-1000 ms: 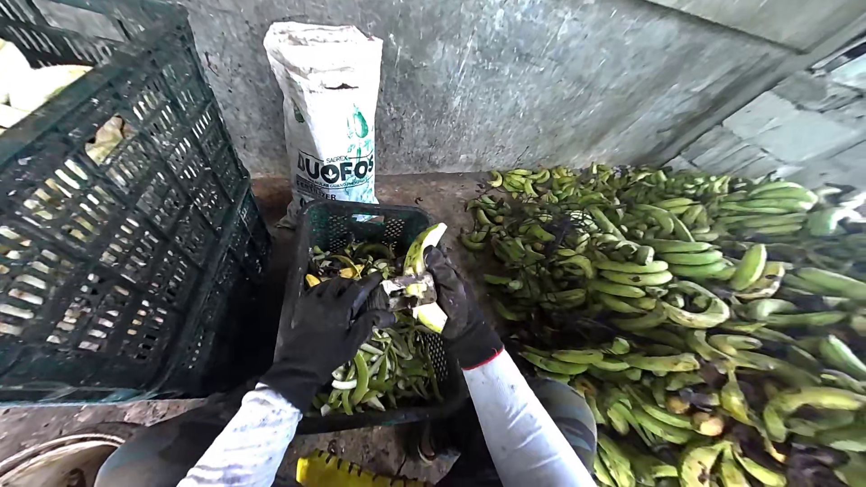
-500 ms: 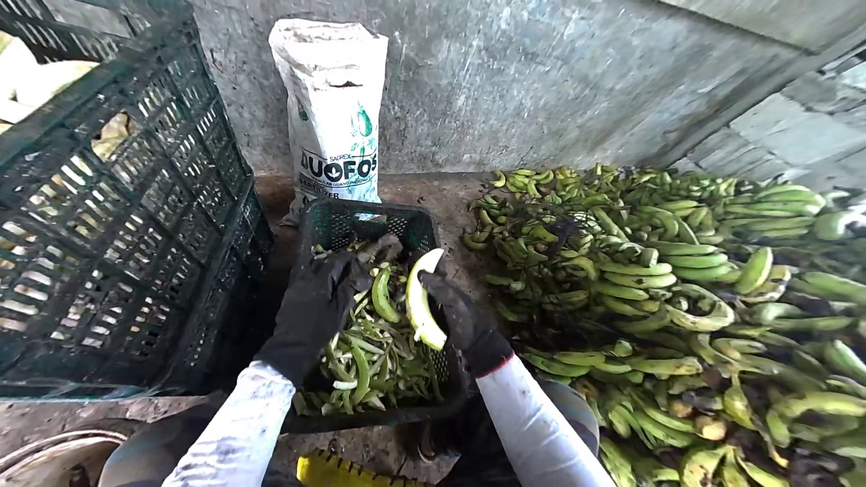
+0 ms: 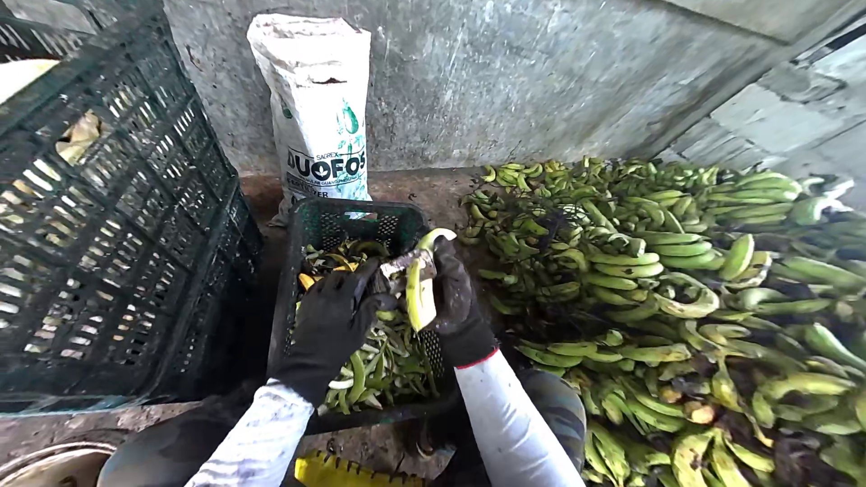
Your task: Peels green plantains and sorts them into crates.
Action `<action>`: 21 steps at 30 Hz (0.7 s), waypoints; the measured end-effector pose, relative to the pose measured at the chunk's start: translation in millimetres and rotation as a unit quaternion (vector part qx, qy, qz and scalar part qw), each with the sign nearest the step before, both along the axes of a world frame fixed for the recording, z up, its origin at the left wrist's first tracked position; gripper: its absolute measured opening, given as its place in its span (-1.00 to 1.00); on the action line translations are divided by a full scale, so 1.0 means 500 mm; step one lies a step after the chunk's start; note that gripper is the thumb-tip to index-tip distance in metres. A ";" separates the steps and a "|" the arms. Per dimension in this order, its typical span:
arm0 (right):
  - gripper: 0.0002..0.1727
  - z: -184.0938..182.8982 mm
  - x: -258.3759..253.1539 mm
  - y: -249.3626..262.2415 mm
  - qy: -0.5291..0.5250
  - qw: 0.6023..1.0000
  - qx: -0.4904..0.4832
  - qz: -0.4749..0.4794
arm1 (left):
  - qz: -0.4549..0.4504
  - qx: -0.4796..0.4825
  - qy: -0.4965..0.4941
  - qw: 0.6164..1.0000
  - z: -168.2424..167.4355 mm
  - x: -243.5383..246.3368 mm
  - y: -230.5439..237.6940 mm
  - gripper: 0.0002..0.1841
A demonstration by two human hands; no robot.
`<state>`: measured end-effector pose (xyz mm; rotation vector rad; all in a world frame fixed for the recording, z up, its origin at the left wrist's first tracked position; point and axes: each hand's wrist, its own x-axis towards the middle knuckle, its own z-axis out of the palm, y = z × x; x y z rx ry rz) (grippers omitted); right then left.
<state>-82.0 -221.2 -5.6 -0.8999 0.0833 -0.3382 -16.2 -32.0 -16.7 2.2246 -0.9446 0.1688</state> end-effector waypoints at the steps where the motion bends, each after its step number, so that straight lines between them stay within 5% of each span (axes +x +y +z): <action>1: -0.66 -0.008 -0.009 -0.002 0.007 0.999 -0.036 0.030 | -0.001 0.008 0.025 1.000 0.001 0.012 0.004 -0.43; 6: -0.58 0.012 -0.022 -0.002 0.163 0.976 -0.141 -0.042 | -0.012 0.025 -0.011 1.000 -0.009 0.009 0.000 -0.35; 12: -0.42 0.023 -0.048 -0.006 0.169 0.893 -0.389 0.152 | 0.023 0.124 0.194 0.973 0.015 0.044 -0.002 -0.56; 14: -0.51 0.008 -0.050 -0.006 0.176 0.932 -0.299 0.108 | 0.062 0.169 0.230 0.956 0.013 0.056 -0.001 -0.53; 16: -0.59 -0.014 -0.042 -0.017 0.178 0.977 -0.106 0.045 | 0.064 0.143 0.226 0.961 0.009 0.053 0.001 -0.47; 18: -0.40 -0.037 -0.032 -0.047 0.155 0.984 0.072 0.043 | 0.017 0.111 0.188 0.976 0.006 0.039 -0.001 -0.44; 21: -0.35 -0.058 -0.038 -0.088 0.095 0.987 0.122 0.034 | -0.085 0.068 0.019 0.994 -0.014 -0.002 -0.015 -0.37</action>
